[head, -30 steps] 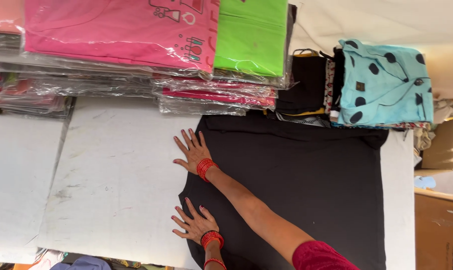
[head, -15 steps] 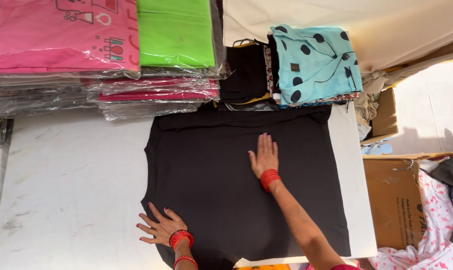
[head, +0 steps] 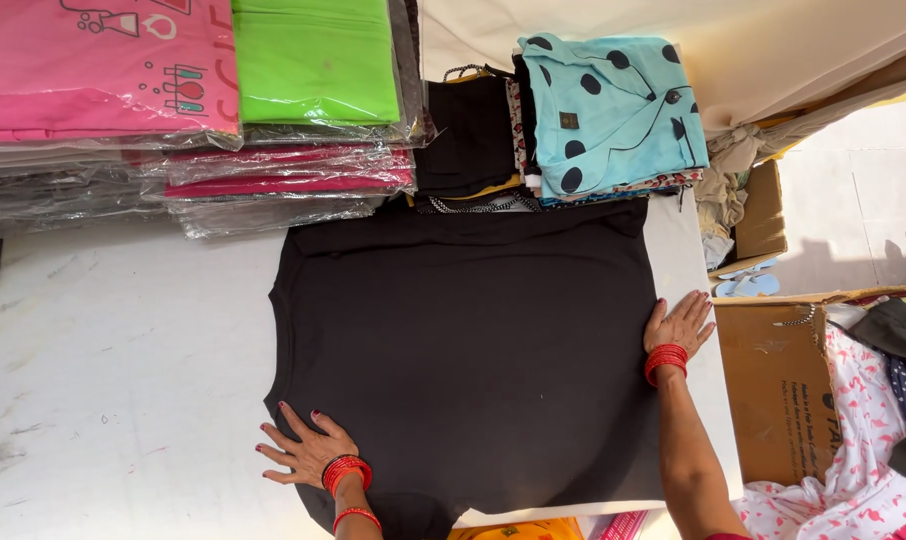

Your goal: The person unfolds a black t-shirt on a white table, smooths it out, and then folds it into a neat rectangle. The person then places the folded shirt on top of a stack of other folded clothes.

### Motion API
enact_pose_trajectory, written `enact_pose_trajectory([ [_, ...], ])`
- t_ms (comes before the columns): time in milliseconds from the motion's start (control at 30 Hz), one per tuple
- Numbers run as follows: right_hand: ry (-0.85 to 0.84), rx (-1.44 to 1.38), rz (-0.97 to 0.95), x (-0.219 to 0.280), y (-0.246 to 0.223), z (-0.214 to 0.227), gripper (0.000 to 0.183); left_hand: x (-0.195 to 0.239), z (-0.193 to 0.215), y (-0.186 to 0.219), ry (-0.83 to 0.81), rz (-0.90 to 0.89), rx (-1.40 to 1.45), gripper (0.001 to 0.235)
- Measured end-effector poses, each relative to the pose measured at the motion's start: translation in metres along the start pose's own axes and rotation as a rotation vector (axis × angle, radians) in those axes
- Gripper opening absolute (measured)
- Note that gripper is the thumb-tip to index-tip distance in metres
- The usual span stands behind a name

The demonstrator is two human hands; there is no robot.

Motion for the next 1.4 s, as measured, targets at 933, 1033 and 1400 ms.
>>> enact_pose_trajectory([
  [933, 0.076, 0.127, -0.111, 0.173, 0.039, 0.038, 0.078, 0.001, 0.014, 0.006, -0.036, -0.026, 0.065, 0.058],
  [1033, 0.111, 0.103, -0.153, 0.188, 0.075, 0.041, 0.079, 0.001, 0.015, 0.010, -0.060, -0.020, 0.058, 0.059],
  [1400, 0.143, 0.244, -0.019, 0.237, -0.038, 0.062, 0.079, 0.059, 0.015, 0.024, 0.002, -0.303, -0.014, 0.072],
])
Point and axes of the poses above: each hand's wrist, its own x-axis away from the middle knuckle, its own z-axis out of the back of the hand, y = z × x, the point moved 4 cm from there along -x, towards the middle knuckle, and after that the axes turned 3 degrees about z, right-handed, at the moved point
